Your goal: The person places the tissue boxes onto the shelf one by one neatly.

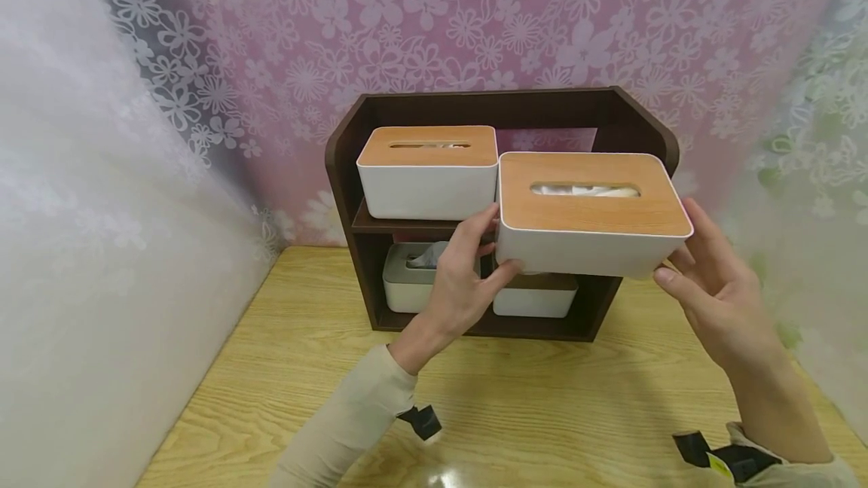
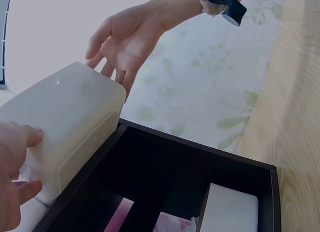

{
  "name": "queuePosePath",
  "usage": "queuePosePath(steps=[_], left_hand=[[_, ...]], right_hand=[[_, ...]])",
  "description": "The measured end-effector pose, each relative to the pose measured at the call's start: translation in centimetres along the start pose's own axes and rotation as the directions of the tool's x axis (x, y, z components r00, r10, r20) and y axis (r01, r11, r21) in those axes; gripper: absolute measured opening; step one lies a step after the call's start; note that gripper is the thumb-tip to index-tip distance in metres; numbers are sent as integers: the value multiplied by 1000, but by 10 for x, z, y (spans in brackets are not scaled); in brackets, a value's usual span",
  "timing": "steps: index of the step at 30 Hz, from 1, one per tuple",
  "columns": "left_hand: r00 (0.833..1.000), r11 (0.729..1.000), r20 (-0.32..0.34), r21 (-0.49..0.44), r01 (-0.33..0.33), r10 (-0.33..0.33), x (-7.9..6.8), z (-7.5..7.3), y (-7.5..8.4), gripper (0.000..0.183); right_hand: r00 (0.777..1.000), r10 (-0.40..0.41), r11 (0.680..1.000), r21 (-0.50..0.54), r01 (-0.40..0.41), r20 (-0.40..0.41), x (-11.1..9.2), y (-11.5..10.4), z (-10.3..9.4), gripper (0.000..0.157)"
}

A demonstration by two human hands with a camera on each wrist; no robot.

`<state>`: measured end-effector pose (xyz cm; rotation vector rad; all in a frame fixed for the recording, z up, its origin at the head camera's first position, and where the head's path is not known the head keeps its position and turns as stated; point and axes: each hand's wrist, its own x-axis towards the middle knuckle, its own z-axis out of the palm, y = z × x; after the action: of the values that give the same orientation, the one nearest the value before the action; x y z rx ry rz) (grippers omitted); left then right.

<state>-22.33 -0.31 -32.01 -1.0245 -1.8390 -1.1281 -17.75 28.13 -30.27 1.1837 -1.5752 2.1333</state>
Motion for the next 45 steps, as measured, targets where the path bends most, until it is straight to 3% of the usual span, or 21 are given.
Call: queuePosePath(steps=[6, 13, 16, 20, 25, 30, 45], left_hand=[[1000, 999, -15, -25, 27, -28, 3, 2, 1, 69], [997, 997, -40, -52, 57, -59, 5, 5, 2, 67], [997, 996, -42, -69, 63, -66, 5, 6, 2, 65], [997, 997, -46, -58, 59, -62, 4, 7, 2, 63], [997, 998, -50, -38, 52, -54, 4, 10, 1, 61], [997, 999, -66, -19, 48, -50, 5, 11, 0, 59], [996, 999, -91, 48, 21, -17, 8, 15, -6, 57]], right_hand=[[1000, 0, 999, 54, 2, -25, -1, -1, 1, 78], [993, -117, 967, 226, 118, -16, 2, 5, 0, 72], [990, -138, 962, 231, 142, -30, 1, 6, 0, 66], [990, -135, 973, 183, 139, -38, 0, 6, 0, 56], [990, -132, 990, 46, 135, -53, 0, 7, 1, 44], [991, -111, 992, -65, 107, -77, 3, 8, 2, 45], [992, -73, 988, -144, 58, -101, 9, 11, -1, 47]])
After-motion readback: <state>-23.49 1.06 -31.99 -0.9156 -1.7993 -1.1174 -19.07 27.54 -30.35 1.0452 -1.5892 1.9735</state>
